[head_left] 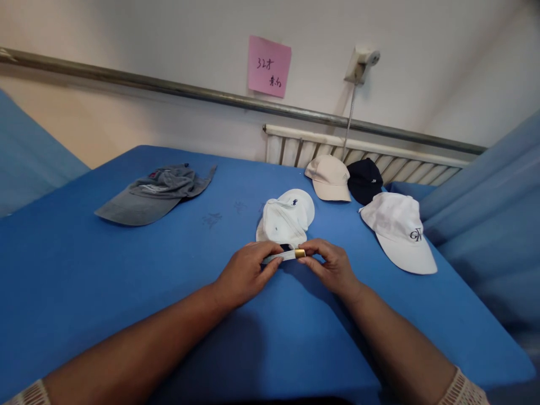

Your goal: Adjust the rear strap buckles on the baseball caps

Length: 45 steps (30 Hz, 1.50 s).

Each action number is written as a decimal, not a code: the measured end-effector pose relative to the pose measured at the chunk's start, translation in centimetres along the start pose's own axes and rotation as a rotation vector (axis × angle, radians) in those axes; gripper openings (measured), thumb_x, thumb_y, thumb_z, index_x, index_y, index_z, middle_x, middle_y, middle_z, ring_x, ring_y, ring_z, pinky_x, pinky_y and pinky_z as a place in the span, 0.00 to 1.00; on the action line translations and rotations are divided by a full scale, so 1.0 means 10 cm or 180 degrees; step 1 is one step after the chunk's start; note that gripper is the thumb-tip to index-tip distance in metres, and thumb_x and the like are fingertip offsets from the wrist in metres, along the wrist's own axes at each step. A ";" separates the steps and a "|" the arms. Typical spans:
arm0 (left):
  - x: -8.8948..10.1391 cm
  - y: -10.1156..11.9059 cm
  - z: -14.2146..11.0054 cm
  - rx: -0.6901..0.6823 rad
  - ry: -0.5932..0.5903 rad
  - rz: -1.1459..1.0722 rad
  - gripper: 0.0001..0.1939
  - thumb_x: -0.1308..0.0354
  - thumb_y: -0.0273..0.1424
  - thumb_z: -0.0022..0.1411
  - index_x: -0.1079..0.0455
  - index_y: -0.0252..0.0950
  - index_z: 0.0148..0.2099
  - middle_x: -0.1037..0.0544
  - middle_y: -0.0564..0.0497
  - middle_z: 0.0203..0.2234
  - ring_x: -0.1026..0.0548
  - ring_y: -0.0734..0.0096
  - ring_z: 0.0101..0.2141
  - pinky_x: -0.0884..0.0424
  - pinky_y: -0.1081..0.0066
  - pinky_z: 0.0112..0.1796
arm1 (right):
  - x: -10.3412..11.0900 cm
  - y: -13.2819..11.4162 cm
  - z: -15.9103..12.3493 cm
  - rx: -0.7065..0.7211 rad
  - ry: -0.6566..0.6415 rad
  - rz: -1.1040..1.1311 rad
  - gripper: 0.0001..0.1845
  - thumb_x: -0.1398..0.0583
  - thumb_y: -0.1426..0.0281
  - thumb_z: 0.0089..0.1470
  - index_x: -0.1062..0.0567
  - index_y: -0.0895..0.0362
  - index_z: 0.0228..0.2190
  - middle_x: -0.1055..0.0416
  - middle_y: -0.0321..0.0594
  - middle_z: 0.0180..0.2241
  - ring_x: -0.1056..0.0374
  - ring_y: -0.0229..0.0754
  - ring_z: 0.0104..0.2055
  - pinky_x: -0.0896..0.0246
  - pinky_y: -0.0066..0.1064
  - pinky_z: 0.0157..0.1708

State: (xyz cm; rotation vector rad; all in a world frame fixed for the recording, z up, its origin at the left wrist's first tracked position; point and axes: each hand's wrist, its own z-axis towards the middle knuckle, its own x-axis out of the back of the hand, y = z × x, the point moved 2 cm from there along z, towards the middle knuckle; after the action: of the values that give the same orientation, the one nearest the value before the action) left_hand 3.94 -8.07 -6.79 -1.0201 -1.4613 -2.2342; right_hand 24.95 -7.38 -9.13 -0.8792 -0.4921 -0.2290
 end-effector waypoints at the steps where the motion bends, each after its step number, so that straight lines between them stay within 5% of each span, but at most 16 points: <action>1: 0.00 0.00 0.00 -0.0002 -0.0015 -0.0033 0.09 0.46 0.35 0.65 0.26 0.40 0.42 0.20 0.51 0.35 0.24 0.65 0.38 0.32 0.67 0.43 | 0.00 0.00 0.00 -0.0035 0.0014 0.0048 0.07 0.38 0.65 0.58 0.24 0.52 0.40 0.24 0.37 0.31 0.27 0.41 0.32 0.31 0.31 0.33; 10: -0.14 -0.01 0.04 0.0233 -0.0075 -0.0575 0.09 0.46 0.34 0.65 0.26 0.38 0.41 0.19 0.52 0.34 0.23 0.68 0.35 0.31 0.70 0.39 | -0.10 0.08 -0.06 -0.0457 -0.0010 0.0710 0.10 0.35 0.65 0.54 0.27 0.53 0.38 0.25 0.34 0.28 0.28 0.38 0.30 0.32 0.29 0.32; 21: 0.04 0.01 0.02 -0.0504 0.0140 0.0668 0.11 0.42 0.31 0.63 0.29 0.39 0.48 0.21 0.47 0.42 0.27 0.58 0.44 0.35 0.58 0.48 | -0.06 0.14 0.01 -0.1154 0.0576 0.1746 0.14 0.32 0.61 0.50 0.28 0.54 0.34 0.23 0.35 0.27 0.26 0.39 0.28 0.28 0.32 0.30; 33: -0.02 -0.19 0.10 -0.0150 0.0091 0.0862 0.12 0.40 0.28 0.60 0.32 0.37 0.47 0.23 0.46 0.41 0.27 0.57 0.43 0.32 0.59 0.46 | -0.01 0.26 0.02 -0.1360 0.0914 0.2367 0.14 0.29 0.64 0.45 0.27 0.54 0.32 0.24 0.33 0.27 0.29 0.36 0.25 0.30 0.29 0.28; 40: -0.10 -0.20 0.24 0.0131 -0.0079 0.1582 0.07 0.40 0.28 0.56 0.34 0.37 0.38 0.23 0.45 0.33 0.24 0.55 0.38 0.30 0.60 0.40 | -0.02 0.25 0.00 -0.1328 0.0789 0.2427 0.13 0.29 0.65 0.46 0.26 0.53 0.32 0.23 0.34 0.29 0.30 0.36 0.27 0.32 0.28 0.30; 42: -0.08 -0.21 0.23 0.0417 0.0163 0.1525 0.04 0.43 0.30 0.60 0.35 0.37 0.38 0.22 0.46 0.30 0.23 0.57 0.33 0.29 0.61 0.37 | -0.03 0.22 -0.01 -0.1414 0.0848 0.2520 0.13 0.29 0.66 0.45 0.25 0.53 0.32 0.23 0.34 0.29 0.30 0.35 0.27 0.32 0.28 0.30; 45: -0.02 -0.23 0.18 0.0465 0.1032 0.0974 0.09 0.50 0.35 0.66 0.37 0.36 0.45 0.21 0.47 0.31 0.21 0.60 0.31 0.27 0.62 0.36 | -0.09 0.16 0.00 -0.1498 0.0858 0.2602 0.13 0.28 0.67 0.44 0.25 0.54 0.30 0.23 0.34 0.29 0.30 0.35 0.26 0.32 0.28 0.30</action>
State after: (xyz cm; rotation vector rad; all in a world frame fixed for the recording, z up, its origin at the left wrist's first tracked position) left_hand 3.46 -5.47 -8.10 -0.7362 -1.2158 -1.9354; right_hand 24.80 -6.36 -10.69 -1.4129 0.2074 0.3002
